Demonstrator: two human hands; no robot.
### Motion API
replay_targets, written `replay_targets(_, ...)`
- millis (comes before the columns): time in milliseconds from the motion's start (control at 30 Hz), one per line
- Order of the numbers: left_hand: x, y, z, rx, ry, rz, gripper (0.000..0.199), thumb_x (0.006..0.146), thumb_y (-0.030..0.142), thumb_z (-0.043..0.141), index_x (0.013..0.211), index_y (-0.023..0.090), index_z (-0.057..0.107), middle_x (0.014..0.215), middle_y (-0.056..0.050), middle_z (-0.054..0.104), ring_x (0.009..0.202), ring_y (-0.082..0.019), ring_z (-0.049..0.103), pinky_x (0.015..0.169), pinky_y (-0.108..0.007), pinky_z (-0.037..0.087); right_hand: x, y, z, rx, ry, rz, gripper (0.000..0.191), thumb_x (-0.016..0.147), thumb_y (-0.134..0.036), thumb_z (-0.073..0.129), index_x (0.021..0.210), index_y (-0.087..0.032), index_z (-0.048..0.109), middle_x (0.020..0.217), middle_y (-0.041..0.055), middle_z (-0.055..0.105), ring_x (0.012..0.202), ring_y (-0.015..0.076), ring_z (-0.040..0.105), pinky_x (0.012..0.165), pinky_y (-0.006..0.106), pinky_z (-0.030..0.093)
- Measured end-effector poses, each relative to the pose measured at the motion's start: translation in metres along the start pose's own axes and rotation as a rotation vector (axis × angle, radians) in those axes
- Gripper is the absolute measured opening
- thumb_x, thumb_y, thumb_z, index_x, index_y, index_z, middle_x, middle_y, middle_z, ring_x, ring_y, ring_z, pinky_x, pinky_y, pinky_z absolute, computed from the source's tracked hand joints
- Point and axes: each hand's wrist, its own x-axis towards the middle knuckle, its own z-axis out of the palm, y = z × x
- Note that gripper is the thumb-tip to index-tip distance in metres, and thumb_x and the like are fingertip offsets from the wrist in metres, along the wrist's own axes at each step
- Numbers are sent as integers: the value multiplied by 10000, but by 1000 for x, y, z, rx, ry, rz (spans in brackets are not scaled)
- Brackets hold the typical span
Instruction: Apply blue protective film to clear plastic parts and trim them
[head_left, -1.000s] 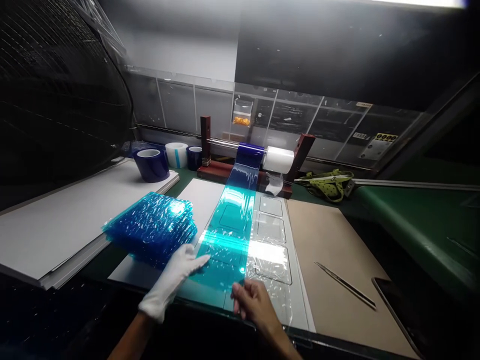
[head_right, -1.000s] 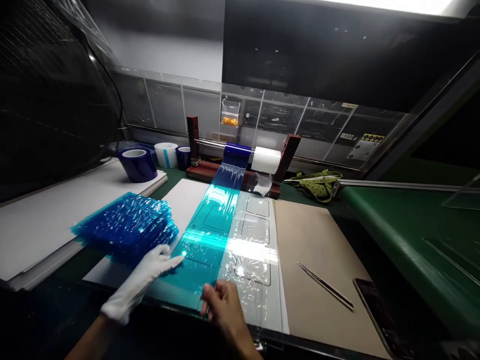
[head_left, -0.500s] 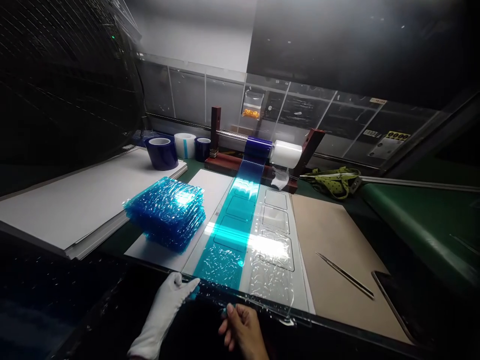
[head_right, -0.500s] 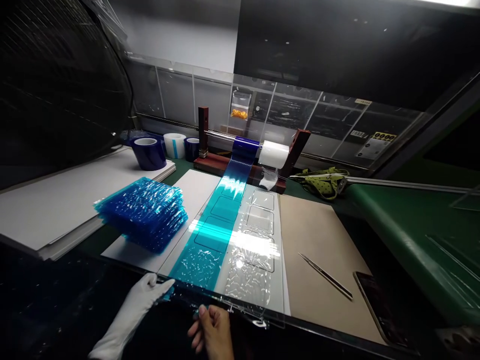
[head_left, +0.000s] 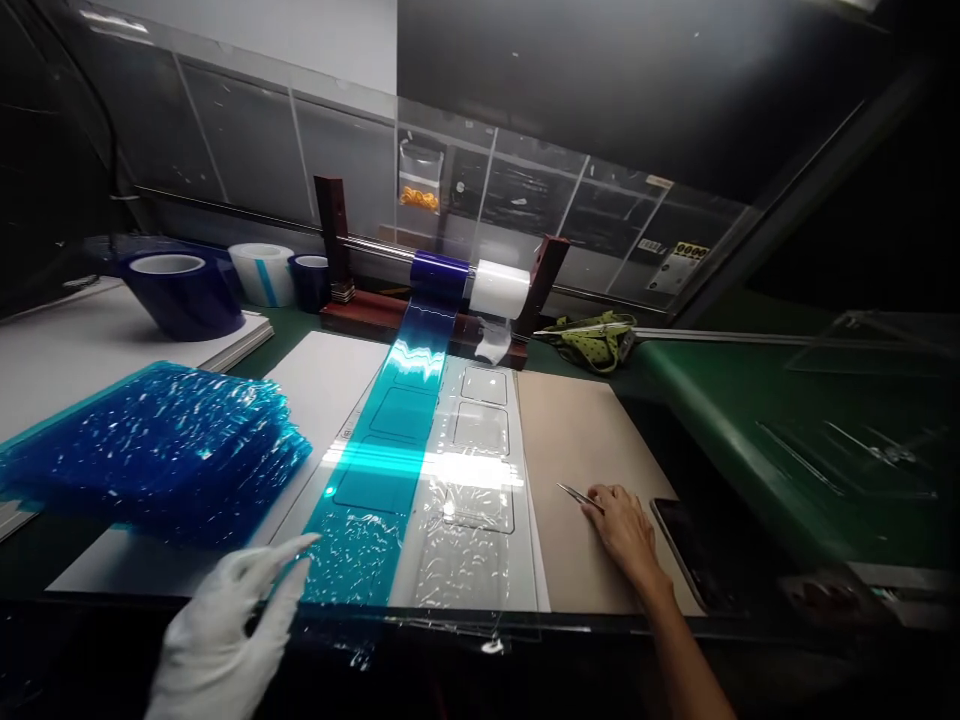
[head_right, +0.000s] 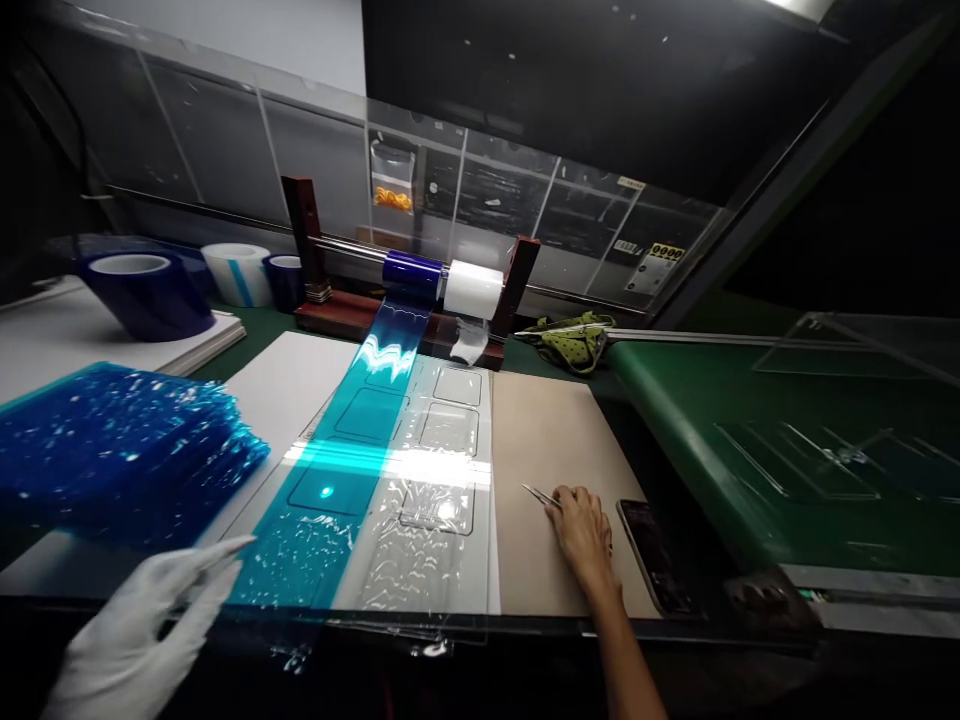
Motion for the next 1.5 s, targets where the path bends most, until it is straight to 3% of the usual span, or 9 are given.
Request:
replay_targets(133,17,52,34,207,-112,298,295,895,296,460,1063,382,686,778,-5,576,671,-141,525,635,-275,412,2,4,5,37,-80,-90,231,907,-350,428,830,-221,604,728,48,664,678,219,636,606,295,447)
replay_targets(267,23,73,59,445,-188,427,557,808,54,437,1137,461,627,788,-8,560,681,-144,493,601,-278,353,-15,-42,2,89,-144,-248,235,957,-320,412,992,-250,633,984,40,695,810,171,668,676,246,459)
replay_targets(500,19,58,78,597,-280,487,645,763,-30,450,1212,422,552,864,-13,534,750,-161,465,609,-299,300,-13,-140,31,-49,-227,-589,248,939,-139,466,924,-270,676,822,-12,654,677,116,572,525,243,241)
replay_targets(733,18,53,84,571,-294,456,496,787,90,521,1185,384,558,849,-9,520,748,-147,471,627,-266,338,0,-173,48,-120,-286,-734,196,936,-151,508,826,-226,652,824,-11,643,698,113,538,524,267,192)
replay_targets(933,6,62,61,508,-334,485,486,812,301,587,1289,356,508,1017,-61,553,911,-219,527,771,-345,383,-2,-147,35,-178,-291,-708,219,938,-129,498,797,-216,641,815,-14,653,697,108,561,523,269,196)
replay_targets(1033,-13,61,54,411,-333,484,803,581,704,686,1273,326,530,1093,-98,541,1014,-305,508,861,-437,353,-5,-122,22,-212,-284,-664,217,921,-109,511,785,-215,643,799,-16,654,685,110,578,521,271,207)
replay_targets(1100,-25,57,56,339,-280,506,910,454,795,685,1233,341,560,1072,-77,558,995,-283,518,898,-423,322,-7,-104,13,-235,-278,-631,218,915,-103,511,784,-216,644,796,-15,656,686,116,593,521,265,221)
replay_targets(1333,-32,52,68,266,-96,661,459,687,569,719,1107,406,633,980,8,613,925,-154,533,943,-302,268,-26,-44,-18,-300,-231,-503,266,937,-160,454,812,-250,670,776,-11,666,611,147,624,475,260,222)
replay_targets(1500,-21,66,55,307,-39,771,458,751,566,660,1183,434,592,1051,2,584,912,-152,489,937,-293,283,-48,-15,-29,-121,-162,-358,243,965,-338,423,931,-295,659,872,-13,680,655,147,656,508,242,363)
